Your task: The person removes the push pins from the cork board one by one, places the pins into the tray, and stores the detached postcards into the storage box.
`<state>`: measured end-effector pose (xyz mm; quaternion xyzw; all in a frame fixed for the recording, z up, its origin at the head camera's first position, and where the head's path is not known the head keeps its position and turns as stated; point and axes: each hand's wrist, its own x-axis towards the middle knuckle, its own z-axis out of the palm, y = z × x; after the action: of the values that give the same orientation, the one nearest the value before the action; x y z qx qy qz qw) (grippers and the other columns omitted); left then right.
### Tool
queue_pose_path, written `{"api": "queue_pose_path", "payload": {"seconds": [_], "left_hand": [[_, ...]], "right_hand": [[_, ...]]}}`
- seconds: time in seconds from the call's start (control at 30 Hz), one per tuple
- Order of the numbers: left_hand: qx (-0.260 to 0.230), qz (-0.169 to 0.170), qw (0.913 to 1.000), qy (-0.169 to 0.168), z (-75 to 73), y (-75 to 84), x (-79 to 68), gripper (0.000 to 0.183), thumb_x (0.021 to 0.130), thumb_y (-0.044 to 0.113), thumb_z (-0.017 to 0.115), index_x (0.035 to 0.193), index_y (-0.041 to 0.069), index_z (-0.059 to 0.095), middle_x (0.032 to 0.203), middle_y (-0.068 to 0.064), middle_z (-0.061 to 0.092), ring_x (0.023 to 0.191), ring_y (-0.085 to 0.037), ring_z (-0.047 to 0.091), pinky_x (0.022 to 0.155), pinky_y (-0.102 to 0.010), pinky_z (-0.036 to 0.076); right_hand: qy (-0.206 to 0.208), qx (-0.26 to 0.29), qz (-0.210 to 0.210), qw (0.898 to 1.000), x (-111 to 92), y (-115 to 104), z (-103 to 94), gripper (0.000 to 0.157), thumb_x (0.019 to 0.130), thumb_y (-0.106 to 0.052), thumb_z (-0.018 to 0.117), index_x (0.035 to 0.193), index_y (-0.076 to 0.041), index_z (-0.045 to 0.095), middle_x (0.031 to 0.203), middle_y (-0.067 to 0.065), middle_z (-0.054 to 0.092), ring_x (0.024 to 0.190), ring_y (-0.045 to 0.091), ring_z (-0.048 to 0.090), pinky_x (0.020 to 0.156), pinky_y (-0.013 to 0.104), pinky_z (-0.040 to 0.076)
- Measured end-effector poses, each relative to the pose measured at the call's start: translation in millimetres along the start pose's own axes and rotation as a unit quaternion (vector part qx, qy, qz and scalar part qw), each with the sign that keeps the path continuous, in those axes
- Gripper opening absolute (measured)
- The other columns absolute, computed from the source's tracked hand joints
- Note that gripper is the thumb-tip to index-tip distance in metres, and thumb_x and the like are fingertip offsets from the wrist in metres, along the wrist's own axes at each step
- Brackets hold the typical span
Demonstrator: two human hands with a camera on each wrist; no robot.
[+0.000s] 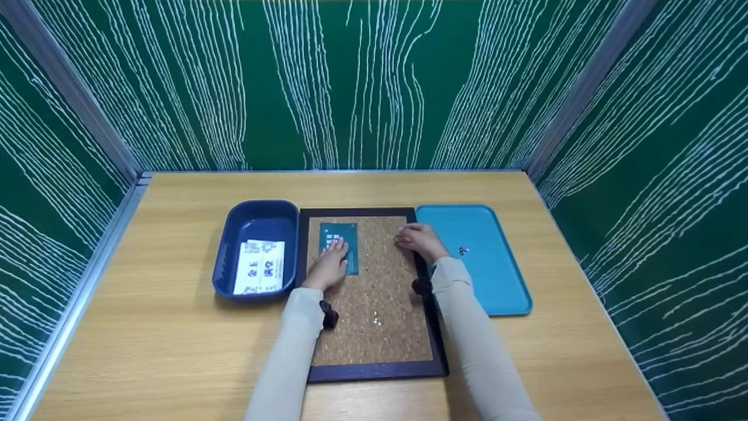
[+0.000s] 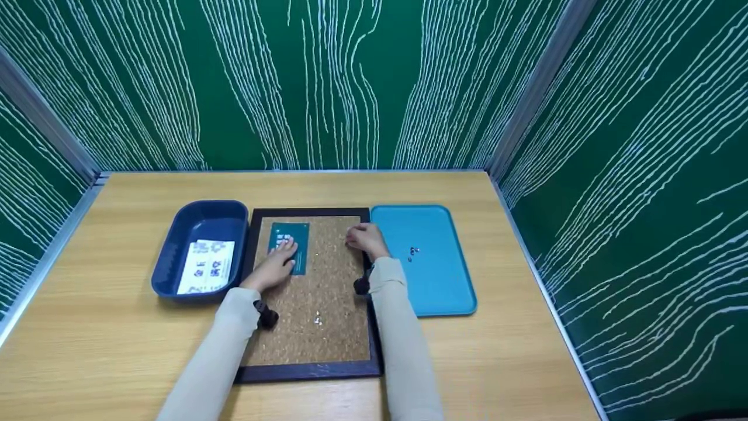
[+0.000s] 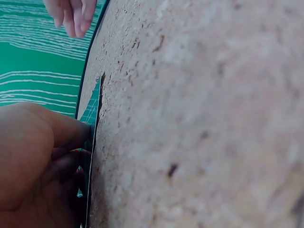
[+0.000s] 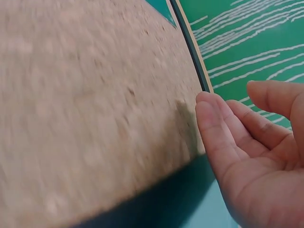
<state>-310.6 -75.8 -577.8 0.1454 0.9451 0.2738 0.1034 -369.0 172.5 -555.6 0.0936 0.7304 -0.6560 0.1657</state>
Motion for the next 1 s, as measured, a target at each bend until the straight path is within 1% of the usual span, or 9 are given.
{"api": "queue_pose_path", "payload": {"seconds": [0.13, 0.37, 0.53, 0.7, 0.8, 1.0], "left_hand": [[-0.001, -0.001, 1.0, -0.001, 0.4, -0.3, 0.0, 0.049, 0.103, 0.016, 0.04, 0.149, 0.002, 0.032, 0.159, -0.014, 0.022, 0.149, -0.03, 0.016, 0.122, -0.042, 0.013], [-0.011, 0.003, 0.9999, 0.001, -0.4, 0.6, -1.1, 0.048, 0.102, 0.014, 0.041, 0.147, -0.001, 0.034, 0.158, -0.016, 0.024, 0.148, -0.031, 0.017, 0.122, -0.044, 0.014], [-0.007, 0.004, 1.0, 0.003, -1.1, 1.4, -1.2, 0.048, 0.102, 0.015, 0.041, 0.147, -0.001, 0.034, 0.158, -0.016, 0.024, 0.148, -0.031, 0.017, 0.122, -0.044, 0.014], [-0.006, 0.004, 0.9999, 0.008, -0.8, 0.5, -0.7, 0.048, 0.102, 0.014, 0.042, 0.147, -0.001, 0.035, 0.157, -0.017, 0.025, 0.148, -0.032, 0.017, 0.122, -0.044, 0.014], [-0.002, 0.004, 1.0, 0.009, -0.4, 0.4, 0.1, 0.048, 0.101, 0.014, 0.042, 0.147, -0.001, 0.035, 0.157, -0.017, 0.025, 0.148, -0.032, 0.018, 0.122, -0.044, 0.014], [0.004, 0.001, 1.0, 0.007, 0.3, -0.3, 2.3, 0.048, 0.101, 0.014, 0.042, 0.146, 0.0, 0.036, 0.157, -0.016, 0.026, 0.148, -0.03, 0.019, 0.122, -0.044, 0.015]], "right_hand": [[-0.01, 0.017, -0.002, 1.0, 2.3, 1.1, 11.9, 0.041, 0.096, -0.008, 0.053, 0.132, 0.011, 0.045, 0.119, 0.022, 0.058, 0.102, 0.023, 0.063, 0.097, 0.032, 0.051], [-0.028, 0.017, -0.009, 0.999, 3.8, 2.4, 29.1, 0.041, 0.099, -0.008, 0.049, 0.135, 0.009, 0.045, 0.124, 0.025, 0.059, 0.109, 0.026, 0.062, 0.099, 0.035, 0.051], [-0.028, 0.019, 0.003, 0.999, 5.5, 2.8, 38.9, 0.039, 0.098, -0.01, 0.051, 0.134, 0.006, 0.047, 0.124, 0.022, 0.06, 0.111, 0.025, 0.063, 0.098, 0.033, 0.051], [-0.036, 0.017, 0.01, 0.999, 4.5, 2.6, 47.9, 0.037, 0.099, -0.011, 0.051, 0.131, 0.006, 0.048, 0.124, 0.02, 0.059, 0.111, 0.024, 0.061, 0.099, 0.033, 0.05], [-0.044, 0.022, 0.013, 0.999, 4.4, 3.5, 52.8, 0.036, 0.099, -0.011, 0.051, 0.13, 0.006, 0.049, 0.123, 0.02, 0.06, 0.11, 0.024, 0.062, 0.099, 0.032, 0.05], [-0.044, 0.037, 0.017, 0.998, 8.6, 6.0, 62.2, 0.034, 0.098, -0.009, 0.051, 0.127, 0.007, 0.051, 0.117, 0.018, 0.063, 0.104, 0.02, 0.064, 0.097, 0.031, 0.051]]}}
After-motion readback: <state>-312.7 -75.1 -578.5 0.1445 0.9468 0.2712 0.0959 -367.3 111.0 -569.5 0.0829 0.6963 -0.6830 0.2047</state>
